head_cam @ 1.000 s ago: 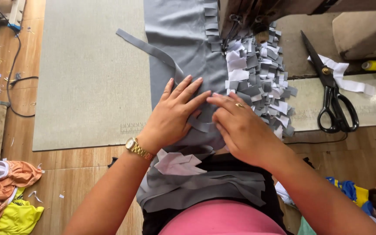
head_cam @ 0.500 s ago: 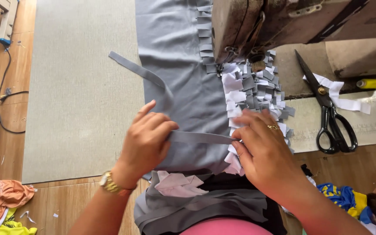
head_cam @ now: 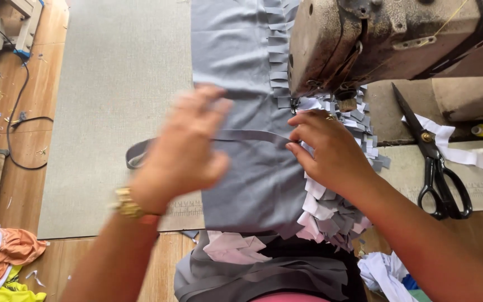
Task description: Cutting fabric into strips and sewing them onto a base fabric using an industrial sewing machine.
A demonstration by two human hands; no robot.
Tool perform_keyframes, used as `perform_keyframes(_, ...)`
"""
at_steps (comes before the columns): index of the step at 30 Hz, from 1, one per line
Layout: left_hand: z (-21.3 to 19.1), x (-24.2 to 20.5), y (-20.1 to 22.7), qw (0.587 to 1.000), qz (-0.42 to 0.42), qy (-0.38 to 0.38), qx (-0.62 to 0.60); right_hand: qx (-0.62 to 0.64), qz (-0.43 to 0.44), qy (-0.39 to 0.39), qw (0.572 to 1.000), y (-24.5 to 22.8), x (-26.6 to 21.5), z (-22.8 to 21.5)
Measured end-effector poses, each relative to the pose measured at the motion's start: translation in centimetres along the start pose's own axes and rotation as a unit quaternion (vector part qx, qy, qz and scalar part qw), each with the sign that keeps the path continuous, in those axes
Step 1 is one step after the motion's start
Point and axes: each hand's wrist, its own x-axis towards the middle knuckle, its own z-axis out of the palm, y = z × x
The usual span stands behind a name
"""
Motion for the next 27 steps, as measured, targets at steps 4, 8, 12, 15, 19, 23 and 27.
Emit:
perform_keyframes(4, 8.7, 2.7, 4.8, 0.992, 0.110, -0.010, -0.064, -0.069, -0.014, -0.033, 0.997, 1.5, 0.0, -0.2)
perform_keyframes(8, 10.2, 2.2, 4.5, 0.993, 0.105, -0.048, -0.015, -0.039, 0.051, -0.027, 0.998, 2.9, -0.9, -1.2)
perform_keyframes(12, 10.1, 1.8, 4.1, 0.994, 0.093, -0.052, -0.023, 0.033, 0.072, -0.028, 0.996, 3.2, -0.6, -1.8)
perform_keyframes(15, 9.8, 2.5, 4.1, 0.994, 0.070, -0.045, -0.068, 0.034, 0.062, -0.023, 0.997, 3.6, 0.0, -2.1)
perform_keyframes(19, 12.4, 6.0, 3.2, 0.987, 0.000, 0.034, -0.155, -0.004, 0.114, -0.045, 0.992, 3.5, 0.9, -3.2)
perform_keyframes(23, 10.7, 9.4, 2.0, 0.969, -0.003, -0.019, -0.248, -0.006, 0.120, -0.030, 0.992, 3.8, 1.5, -3.7)
perform_keyframes(27, 9.2, 9.1, 0.7, 0.964, -0.089, -0.055, -0.245, -0.087, 0.082, -0.019, 0.993, 5.6, 1.0, -3.3)
